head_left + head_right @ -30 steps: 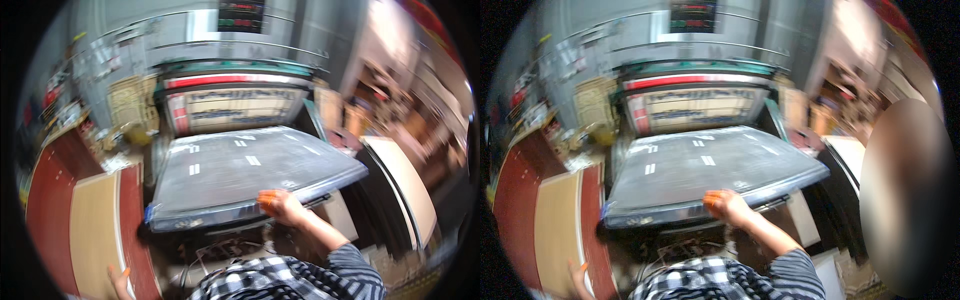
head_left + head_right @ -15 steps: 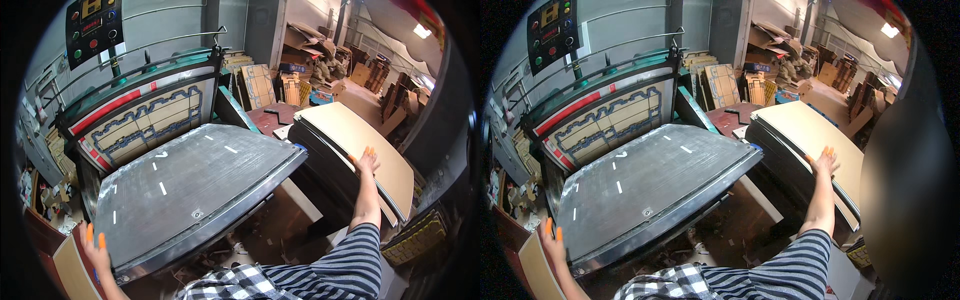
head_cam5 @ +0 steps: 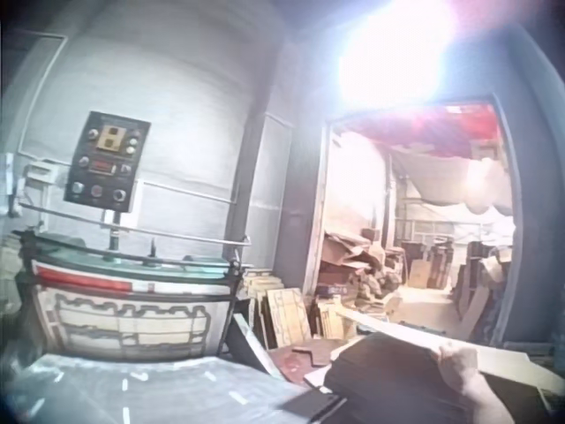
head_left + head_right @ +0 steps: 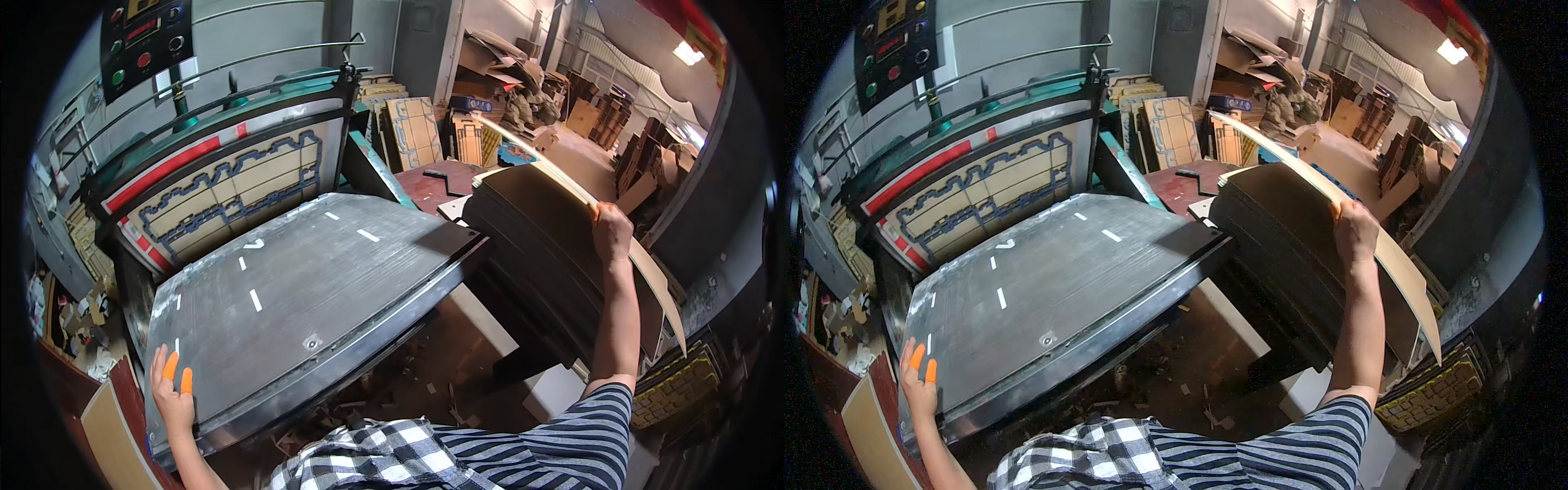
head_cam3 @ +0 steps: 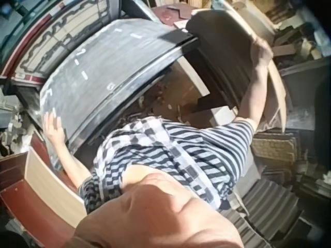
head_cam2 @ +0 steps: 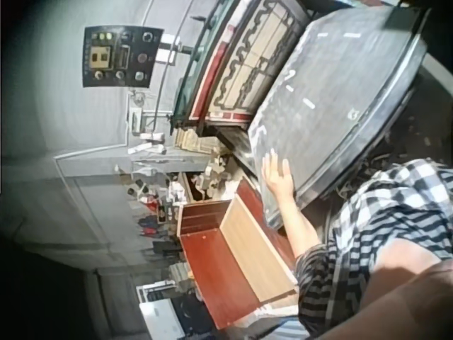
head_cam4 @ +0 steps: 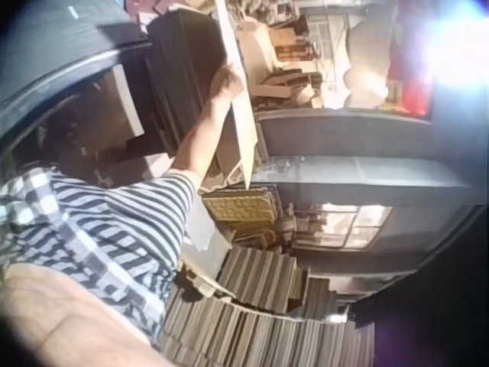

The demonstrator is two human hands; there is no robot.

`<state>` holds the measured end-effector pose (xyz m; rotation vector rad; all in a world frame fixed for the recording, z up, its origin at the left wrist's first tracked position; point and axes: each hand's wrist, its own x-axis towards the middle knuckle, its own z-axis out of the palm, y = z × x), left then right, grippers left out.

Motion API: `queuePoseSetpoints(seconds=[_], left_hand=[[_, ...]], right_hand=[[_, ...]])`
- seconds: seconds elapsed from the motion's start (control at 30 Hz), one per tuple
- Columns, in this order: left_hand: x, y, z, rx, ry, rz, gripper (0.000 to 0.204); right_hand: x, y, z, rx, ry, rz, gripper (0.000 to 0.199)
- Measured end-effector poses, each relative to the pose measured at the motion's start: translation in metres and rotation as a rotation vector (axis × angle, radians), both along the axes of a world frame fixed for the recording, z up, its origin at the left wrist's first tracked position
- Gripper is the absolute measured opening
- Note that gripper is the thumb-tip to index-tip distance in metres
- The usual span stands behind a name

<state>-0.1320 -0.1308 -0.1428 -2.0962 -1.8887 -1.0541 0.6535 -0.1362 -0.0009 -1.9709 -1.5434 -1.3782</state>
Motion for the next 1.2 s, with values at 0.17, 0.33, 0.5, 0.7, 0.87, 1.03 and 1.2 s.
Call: queuePoseSetpoints(seconds=[0.17,0.33,0.5,0.7,0.87,1.03,1.2], left_hand=[[0.000,-0.032,0.017,0.132,-0.080,0.052,0.036],[-0.004,-0.047,0.030,0.346,-0.155,0.051,0.043],[-0.011,-0.079,0.026,0.344,-0.187,0.081,0.051],[-0.024,-0.075,-0.016,-0.317,-0.037,0.153,0.060],[-0.052,-0.064,-0.025,-0.605,0.109,0.156,0.070],[-0.050,-0.014,-0.015,-0.714,0.139,0.093,0.080],[-0.035,0.032,-0.018,-0.813,0.241,0.057,0.079]], right_hand=[[-0.188,0.010,0.042,0.023,-0.038,0.387,0.012],[-0.288,0.018,-0.037,-0.292,0.168,0.698,0.031],[-0.389,0.089,-0.123,-0.553,0.098,1.023,0.037],[-0.487,0.153,-0.181,-1.111,0.637,1.196,0.015],[-0.518,0.165,-0.180,-1.099,0.719,1.112,0.023],[-0.492,0.229,-0.191,-1.409,0.263,1.020,0.043],[-0.487,0.218,-0.185,-1.472,0.717,0.926,0.046]])
